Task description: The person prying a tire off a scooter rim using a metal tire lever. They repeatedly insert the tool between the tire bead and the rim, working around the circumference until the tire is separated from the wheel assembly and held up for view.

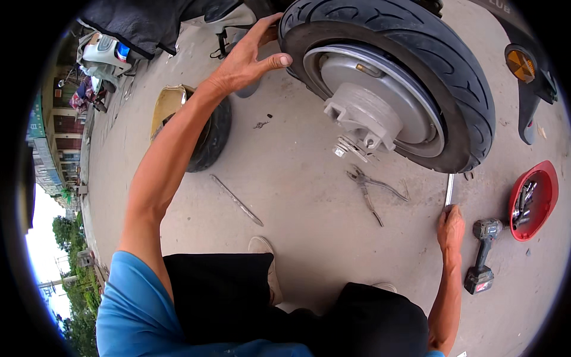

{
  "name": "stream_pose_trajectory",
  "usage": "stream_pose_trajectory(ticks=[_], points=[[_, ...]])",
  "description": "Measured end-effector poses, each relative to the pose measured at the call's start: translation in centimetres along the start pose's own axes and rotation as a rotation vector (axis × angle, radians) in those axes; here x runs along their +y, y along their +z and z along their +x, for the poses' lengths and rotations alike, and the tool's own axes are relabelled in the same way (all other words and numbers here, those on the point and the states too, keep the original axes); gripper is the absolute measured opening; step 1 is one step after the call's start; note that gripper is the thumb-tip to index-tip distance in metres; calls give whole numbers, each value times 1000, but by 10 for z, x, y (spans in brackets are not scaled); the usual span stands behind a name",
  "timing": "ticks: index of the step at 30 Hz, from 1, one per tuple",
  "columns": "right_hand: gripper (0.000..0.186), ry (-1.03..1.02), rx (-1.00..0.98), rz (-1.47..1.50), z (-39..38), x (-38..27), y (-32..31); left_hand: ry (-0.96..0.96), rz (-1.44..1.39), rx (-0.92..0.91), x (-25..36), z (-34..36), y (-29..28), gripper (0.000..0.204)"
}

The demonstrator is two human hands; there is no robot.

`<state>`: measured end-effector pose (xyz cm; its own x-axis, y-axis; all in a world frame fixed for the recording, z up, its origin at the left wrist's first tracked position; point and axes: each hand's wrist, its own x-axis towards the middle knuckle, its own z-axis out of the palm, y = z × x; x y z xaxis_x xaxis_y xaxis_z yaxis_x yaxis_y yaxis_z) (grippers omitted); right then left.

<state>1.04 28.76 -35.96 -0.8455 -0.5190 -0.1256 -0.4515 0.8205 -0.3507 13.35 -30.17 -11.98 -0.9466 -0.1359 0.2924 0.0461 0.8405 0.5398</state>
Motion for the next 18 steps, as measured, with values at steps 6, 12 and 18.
stream_pose_trajectory(ticks=[6,12,18], points=[[46,2,119,79,-39,-46,-8,-168,334,-767,-15,-233,14,60],[31,108,18,41,-29,-19,-12,70,513,-1003,-44,-366,42,47],[38,237,-246,124,-61,-76,-5,50,526,-1000,-62,-385,48,15]])
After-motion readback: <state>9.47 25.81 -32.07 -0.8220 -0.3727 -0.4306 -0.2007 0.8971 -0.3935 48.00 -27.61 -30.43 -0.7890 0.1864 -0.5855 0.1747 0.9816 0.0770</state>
